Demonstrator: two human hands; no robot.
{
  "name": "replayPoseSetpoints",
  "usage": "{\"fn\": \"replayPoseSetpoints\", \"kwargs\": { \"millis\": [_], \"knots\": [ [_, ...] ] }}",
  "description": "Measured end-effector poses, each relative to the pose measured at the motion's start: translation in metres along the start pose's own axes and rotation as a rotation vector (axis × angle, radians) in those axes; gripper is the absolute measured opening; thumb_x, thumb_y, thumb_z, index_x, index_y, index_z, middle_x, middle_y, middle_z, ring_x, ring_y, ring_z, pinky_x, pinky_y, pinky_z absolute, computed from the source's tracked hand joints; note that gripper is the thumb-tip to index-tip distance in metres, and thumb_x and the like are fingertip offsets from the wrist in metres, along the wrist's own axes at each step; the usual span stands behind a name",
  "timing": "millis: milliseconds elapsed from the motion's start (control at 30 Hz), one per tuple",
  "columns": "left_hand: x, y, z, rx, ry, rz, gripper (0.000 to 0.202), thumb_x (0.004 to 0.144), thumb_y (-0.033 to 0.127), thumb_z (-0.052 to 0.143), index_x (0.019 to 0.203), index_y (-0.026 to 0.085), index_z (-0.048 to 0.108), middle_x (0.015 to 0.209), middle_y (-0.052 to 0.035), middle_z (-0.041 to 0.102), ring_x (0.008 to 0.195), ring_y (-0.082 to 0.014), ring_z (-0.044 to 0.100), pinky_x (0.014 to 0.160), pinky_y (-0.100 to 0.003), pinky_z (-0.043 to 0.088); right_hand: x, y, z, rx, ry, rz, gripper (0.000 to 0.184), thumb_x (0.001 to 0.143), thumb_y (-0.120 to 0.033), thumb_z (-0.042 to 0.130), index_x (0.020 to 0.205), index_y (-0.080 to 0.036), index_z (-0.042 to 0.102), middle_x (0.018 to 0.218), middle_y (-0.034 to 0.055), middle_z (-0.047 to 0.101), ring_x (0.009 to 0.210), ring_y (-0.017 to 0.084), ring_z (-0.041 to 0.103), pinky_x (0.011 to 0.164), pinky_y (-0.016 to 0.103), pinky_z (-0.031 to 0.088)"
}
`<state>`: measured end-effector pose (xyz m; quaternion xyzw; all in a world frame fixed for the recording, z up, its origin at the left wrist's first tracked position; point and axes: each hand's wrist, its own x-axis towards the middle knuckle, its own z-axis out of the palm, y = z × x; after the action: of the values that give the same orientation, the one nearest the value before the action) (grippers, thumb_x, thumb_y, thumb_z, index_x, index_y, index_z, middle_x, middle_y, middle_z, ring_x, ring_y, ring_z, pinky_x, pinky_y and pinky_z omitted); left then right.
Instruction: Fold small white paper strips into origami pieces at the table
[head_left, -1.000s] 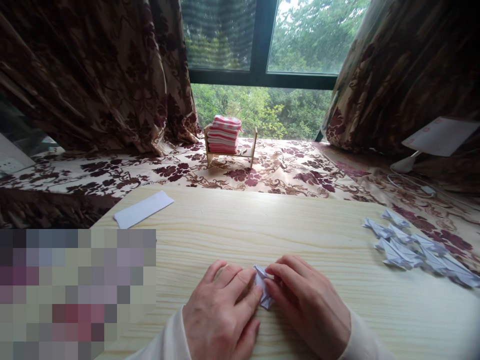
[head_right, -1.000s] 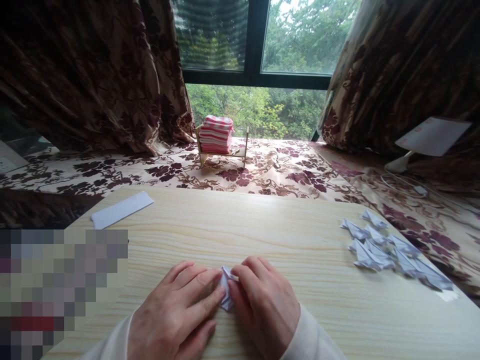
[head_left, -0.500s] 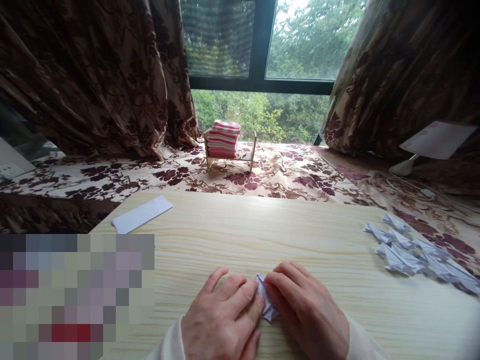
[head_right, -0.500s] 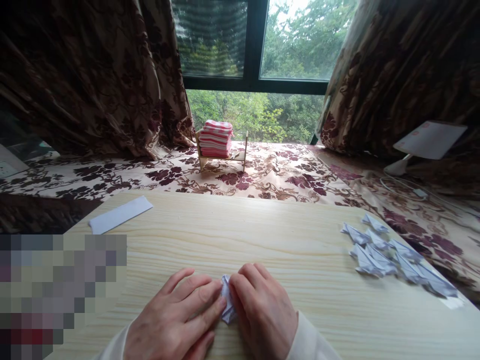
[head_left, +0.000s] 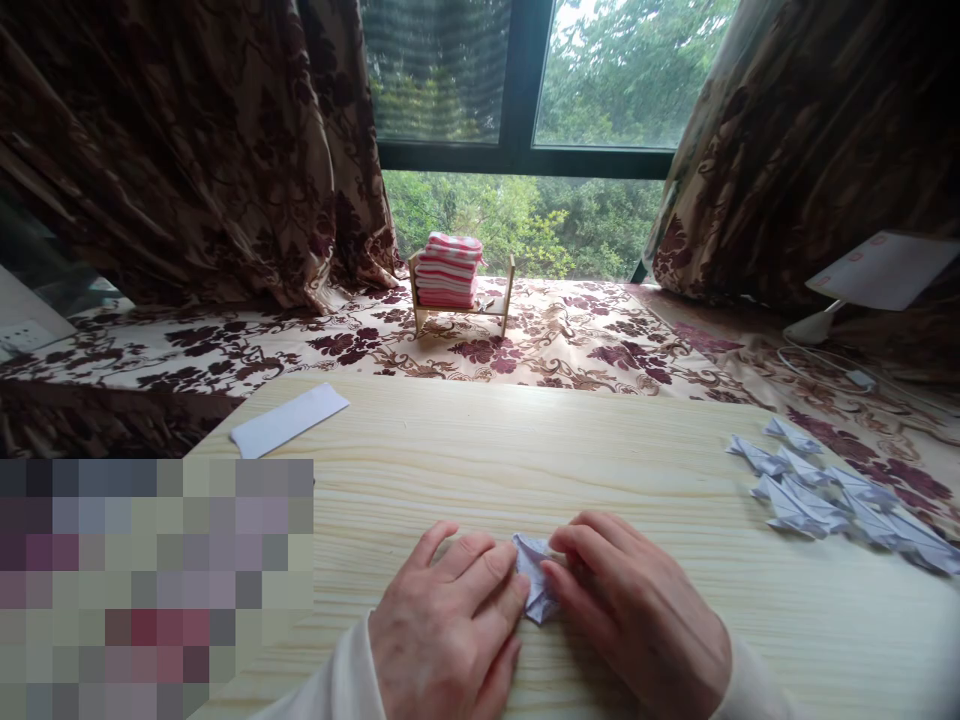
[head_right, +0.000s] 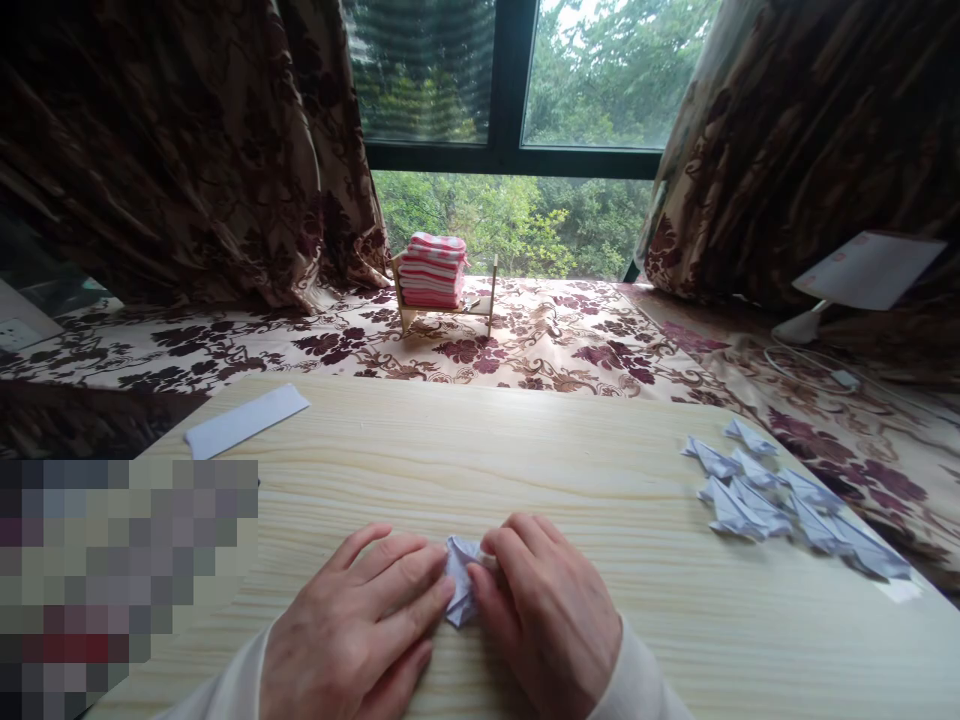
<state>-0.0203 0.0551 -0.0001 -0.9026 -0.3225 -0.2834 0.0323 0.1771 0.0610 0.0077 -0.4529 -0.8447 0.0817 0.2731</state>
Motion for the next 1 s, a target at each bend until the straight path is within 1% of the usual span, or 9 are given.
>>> {"fn": "replayPoseSetpoints", "kwargs": {
  "millis": [133, 267, 400, 500, 733, 933, 1000],
  "knots": [
    [0.001, 0.003, -0.001, -0.040, -0.022, -0.030, 0.030, 0.084, 0.022, 0.044, 0.108, 0.018, 0.061, 0.110, -0.0058, 0.065, 0.103, -0.0222, 0.054, 0.095, -0.043, 0.039, -0.004, 0.000, -0.001, 0.024, -0.014, 0.033, 0.021, 0.092, -0.017, 0.041, 0.075, -0.020, 0.052, 0.071, 0.0017, 0.054, 0.065, 0.016, 0.052, 0.059, 0.028, 0.040],
    [0.001, 0.005, 0.000, -0.040, -0.014, -0.037, 0.030, 0.086, 0.022, 0.043, 0.110, 0.018, 0.061, 0.113, -0.0067, 0.064, 0.106, -0.0228, 0.053, 0.097, -0.044, 0.037, -0.007, -0.002, 0.003, 0.038, 0.001, 0.075, 0.020, 0.093, -0.020, 0.041, 0.076, -0.020, 0.052, 0.068, 0.0000, 0.054, 0.060, 0.015, 0.052, 0.056, 0.027, 0.039],
    [0.001, 0.004, 0.000, -0.025, -0.034, -0.013, 0.031, 0.086, 0.024, 0.044, 0.111, 0.019, 0.061, 0.114, -0.0064, 0.064, 0.105, -0.0223, 0.054, 0.097, -0.043, 0.037, -0.007, -0.002, 0.006, 0.039, -0.003, 0.090, 0.015, 0.092, -0.021, 0.044, 0.080, -0.020, 0.054, 0.068, -0.0004, 0.055, 0.061, 0.015, 0.053, 0.056, 0.027, 0.039],
    [0.000, 0.004, 0.000, -0.025, -0.038, -0.029, 0.031, 0.086, 0.024, 0.043, 0.112, 0.020, 0.060, 0.115, -0.0057, 0.064, 0.105, -0.0223, 0.054, 0.097, -0.045, 0.036, -0.007, -0.002, 0.007, 0.030, -0.008, 0.061, 0.013, 0.091, -0.018, 0.045, 0.083, -0.020, 0.055, 0.071, 0.0007, 0.057, 0.063, 0.016, 0.054, 0.058, 0.027, 0.041],
    [-0.002, 0.004, 0.003, -0.007, 0.002, -0.014, 0.031, 0.087, 0.027, 0.044, 0.111, 0.019, 0.061, 0.114, -0.0055, 0.065, 0.103, -0.0222, 0.055, 0.097, -0.043, 0.035, -0.004, -0.002, 0.006, 0.023, -0.027, -0.016, 0.018, 0.091, -0.014, 0.042, 0.080, -0.019, 0.055, 0.075, 0.0032, 0.058, 0.066, 0.017, 0.053, 0.059, 0.027, 0.041],
    [0.002, 0.010, 0.000, -0.037, -0.007, -0.110, 0.029, 0.088, 0.026, 0.043, 0.109, 0.020, 0.062, 0.112, -0.0050, 0.066, 0.103, -0.0219, 0.055, 0.100, -0.043, 0.032, -0.004, -0.002, 0.005, 0.017, -0.013, -0.027, 0.021, 0.093, -0.016, 0.041, 0.079, -0.018, 0.057, 0.073, 0.0035, 0.057, 0.066, 0.017, 0.050, 0.058, 0.027, 0.038],
    [0.002, 0.011, -0.001, -0.047, -0.016, -0.119, 0.028, 0.088, 0.026, 0.044, 0.109, 0.020, 0.062, 0.112, -0.0048, 0.066, 0.103, -0.0221, 0.055, 0.100, -0.044, 0.031, -0.003, -0.002, 0.005, -0.005, -0.013, -0.048, 0.024, 0.094, -0.018, 0.039, 0.079, -0.018, 0.058, 0.072, 0.0034, 0.057, 0.065, 0.017, 0.049, 0.058, 0.028, 0.036]
  ]
}}
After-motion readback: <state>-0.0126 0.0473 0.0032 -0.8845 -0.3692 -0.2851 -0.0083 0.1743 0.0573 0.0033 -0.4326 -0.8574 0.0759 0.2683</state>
